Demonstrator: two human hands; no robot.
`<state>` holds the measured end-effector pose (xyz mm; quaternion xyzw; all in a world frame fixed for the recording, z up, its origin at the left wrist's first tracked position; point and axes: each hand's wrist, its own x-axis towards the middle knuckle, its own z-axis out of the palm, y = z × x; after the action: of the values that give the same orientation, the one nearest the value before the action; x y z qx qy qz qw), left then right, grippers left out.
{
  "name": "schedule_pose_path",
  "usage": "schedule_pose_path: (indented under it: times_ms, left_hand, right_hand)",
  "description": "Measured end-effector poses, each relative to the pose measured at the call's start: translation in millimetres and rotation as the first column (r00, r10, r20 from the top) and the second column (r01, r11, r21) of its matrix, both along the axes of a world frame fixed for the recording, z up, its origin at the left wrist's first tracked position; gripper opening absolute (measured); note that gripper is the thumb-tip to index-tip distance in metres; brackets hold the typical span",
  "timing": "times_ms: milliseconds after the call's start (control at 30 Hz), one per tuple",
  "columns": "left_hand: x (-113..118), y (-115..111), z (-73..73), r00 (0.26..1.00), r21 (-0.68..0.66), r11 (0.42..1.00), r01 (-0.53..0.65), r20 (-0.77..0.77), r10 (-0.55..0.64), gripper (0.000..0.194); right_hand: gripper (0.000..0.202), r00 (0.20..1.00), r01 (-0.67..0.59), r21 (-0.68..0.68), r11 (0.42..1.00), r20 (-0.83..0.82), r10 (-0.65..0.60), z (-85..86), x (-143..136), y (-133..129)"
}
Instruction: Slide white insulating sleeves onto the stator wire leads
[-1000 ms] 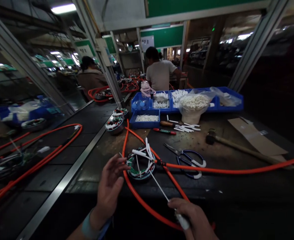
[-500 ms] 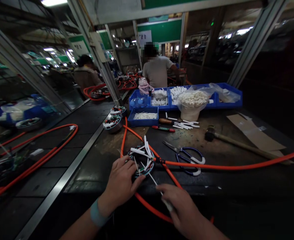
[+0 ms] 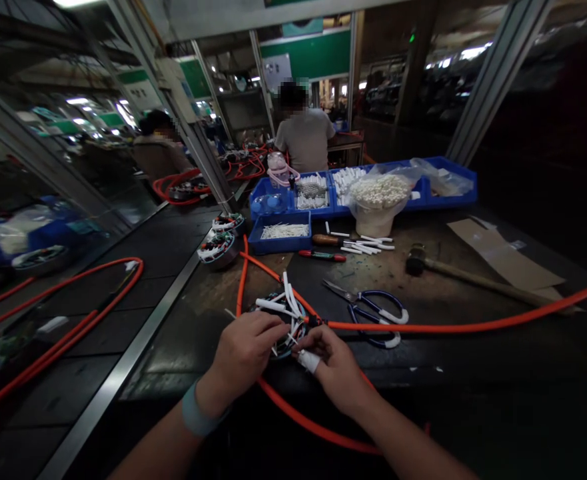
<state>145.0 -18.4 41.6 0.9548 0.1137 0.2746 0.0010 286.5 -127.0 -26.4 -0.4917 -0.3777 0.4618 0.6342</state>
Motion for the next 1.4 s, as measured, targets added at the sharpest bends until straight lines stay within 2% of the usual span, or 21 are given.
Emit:
schedule_pose_path:
  times_ms: [167,233,333,400,500,600,667,767,833,933,1000,1067,1133,1233,1333,1400]
  left_hand:
    - [3.8,-5.6,0.7,0.97,0.044,0.971,0.233,-0.083,-0.229,0.025]
    - [2.6,-6.0,0.6,0.97,0.033,0.973,0.228,-0.098,-0.224,0.026]
    - [-0.1,-2.2,1.2,0.99,0.034,0.991,0.126,-0.073,-0.123,0.029]
    - [-0.5,0.2,2.1,0.992,0.045,0.993,0.11,-0.073,-0.106,0.029]
    - [1.2,-0.9,4.0,0.972,0.045,0.978,0.203,-0.129,-0.196,0.026]
    - [1.9,-6.3,4.5,0.954,-0.063,0.965,0.256,-0.146,-0.263,0.028]
    - [1.1,-10.3,2.7,0.968,-0.19,0.959,0.212,-0.094,-0.233,0.03]
    - [0.5,-15.3,-3.2,0.99,-0.312,0.94,0.135,0.0,-0.142,0.018]
    - [1.5,-17.8,-7.2,0.991,-0.295,0.947,0.13,0.027,-0.127,0.016]
    - [2.9,-20.6,-11.1,0.996,-0.205,0.975,0.083,0.038,-0.077,0.018]
    - [2.1,-21.6,-13.6,0.998,-0.211,0.977,-0.042,0.043,0.052,0.019]
    - [0.1,-21.4,-18.9,0.986,-0.256,0.953,-0.161,0.002,0.167,0.02]
    - [-1.3,-19.6,-27.9,0.979,-0.257,0.945,-0.204,-0.046,0.198,0.021]
    - [0.7,-14.4,-44.3,0.985,-0.186,0.967,-0.172,-0.027,0.17,0.019]
    - [5.7,-10.9,-53.7,0.985,-0.153,0.976,-0.152,0.059,0.162,0.019]
    - [6.9,-11.6,-52.3,0.985,-0.154,0.977,-0.146,0.065,0.158,0.018]
  right_hand:
    - [0.014,0.988,0.081,0.018,0.997,0.134,-0.082,2.7,0.4,5.1]
    - [0.016,0.988,0.095,0.007,0.995,0.12,-0.095,1.7,-0.1,4.8]
    - [0.02,0.996,0.053,-0.014,0.998,0.077,-0.052,-0.8,-0.3,2.0]
    - [0.019,0.997,0.039,-0.012,0.999,0.07,-0.038,-1.7,-0.4,1.0]
    - [0.018,0.99,0.085,0.004,0.996,0.114,-0.085,-1.3,-1.1,2.2]
    - [0.016,0.984,0.11,0.012,0.994,0.142,-0.11,0.6,-2.0,1.9]
    - [0.015,0.986,0.065,0.024,0.998,0.154,-0.068,3.2,-1.6,-0.2]
    - [0.014,0.959,-0.042,0.039,0.998,0.281,0.029,8.6,1.6,-3.1]
    - [0.012,0.906,-0.088,-0.006,0.996,0.415,0.083,11.1,4.5,-5.2]
    - [0.025,0.843,-0.11,-0.051,0.993,0.525,0.12,10.8,8.1,-15.8]
    - [0.026,0.832,-0.094,-0.054,0.994,0.544,0.109,10.7,10.7,-27.6]
    - [0.024,0.844,-0.072,-0.063,0.995,0.528,0.094,14.5,12.8,-34.3]
    - [0.024,0.869,-0.037,-0.034,0.999,0.492,0.049,23.3,12.6,-25.3]
    - [0.023,0.881,0.037,0.017,0.999,0.471,-0.041,39.1,4.2,20.0]
    - [0.018,0.866,0.046,-0.007,0.999,0.498,-0.037,48.0,-9.0,68.1]
    - [0.018,0.859,-0.006,-0.015,1.0,0.512,0.013,52.2,-12.3,79.1]
